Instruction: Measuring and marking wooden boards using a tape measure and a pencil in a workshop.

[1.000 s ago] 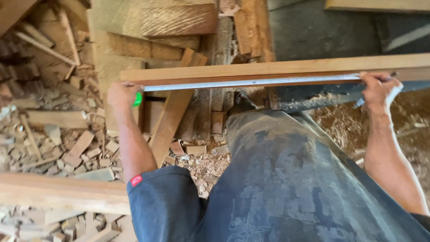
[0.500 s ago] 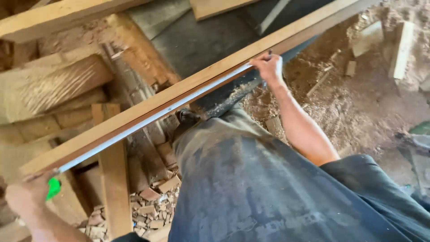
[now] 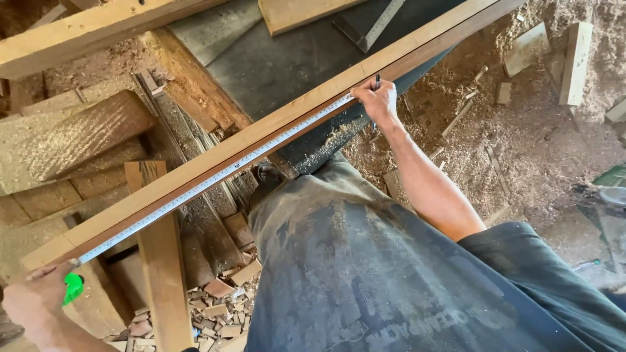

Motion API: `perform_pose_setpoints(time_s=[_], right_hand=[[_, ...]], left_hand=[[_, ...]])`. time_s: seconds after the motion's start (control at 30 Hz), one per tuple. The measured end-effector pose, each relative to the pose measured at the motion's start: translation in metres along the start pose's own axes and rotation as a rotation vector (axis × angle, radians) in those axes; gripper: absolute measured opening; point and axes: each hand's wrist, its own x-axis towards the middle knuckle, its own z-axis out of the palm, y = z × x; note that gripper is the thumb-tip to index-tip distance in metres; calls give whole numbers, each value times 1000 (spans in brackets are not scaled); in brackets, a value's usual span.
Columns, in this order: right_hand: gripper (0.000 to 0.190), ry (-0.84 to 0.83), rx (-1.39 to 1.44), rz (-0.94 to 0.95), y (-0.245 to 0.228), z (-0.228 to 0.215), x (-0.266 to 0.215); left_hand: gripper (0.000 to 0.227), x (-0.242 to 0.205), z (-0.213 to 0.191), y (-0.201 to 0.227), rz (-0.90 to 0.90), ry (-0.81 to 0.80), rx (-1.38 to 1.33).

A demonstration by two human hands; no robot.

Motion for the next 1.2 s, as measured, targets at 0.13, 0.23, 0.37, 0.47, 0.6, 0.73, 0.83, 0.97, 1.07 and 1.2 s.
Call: perform_pose_setpoints(time_s=[0.13, 0.23, 0.37, 0.47, 0.6, 0.73, 0.83, 0.97, 1.07, 1.2], right_hand=[[30, -4, 7, -29, 5, 1, 4], [27, 4, 1, -13, 4, 0, 3], [30, 7, -5, -20, 2, 0, 2], [31, 12, -10, -12, 2, -1, 1], [33, 24, -11, -17, 3, 0, 0], [32, 36, -6, -12, 8, 2, 4], [27, 45, -32, -1, 9, 2, 4], [31, 46, -18, -10, 7, 2, 4], [29, 40, -34, -19, 10, 1, 4], [33, 16, 20, -17, 4, 1, 0]], left_hand=[[43, 15, 14, -15, -10, -11, 90], [42, 13, 15, -18, 1, -18, 55], [46, 13, 20, -23, 16, 15, 110], [37, 0, 12, -9, 15, 27, 64], [28, 7, 18, -15, -19, 58, 29], [31, 9, 17, -15, 25, 50, 62], [31, 16, 22, -23, -36, 35, 76], [31, 10, 16, -15, -5, 40, 57], [27, -2, 8, -6, -16, 11, -21], [44, 3, -2, -2, -12, -5, 73]])
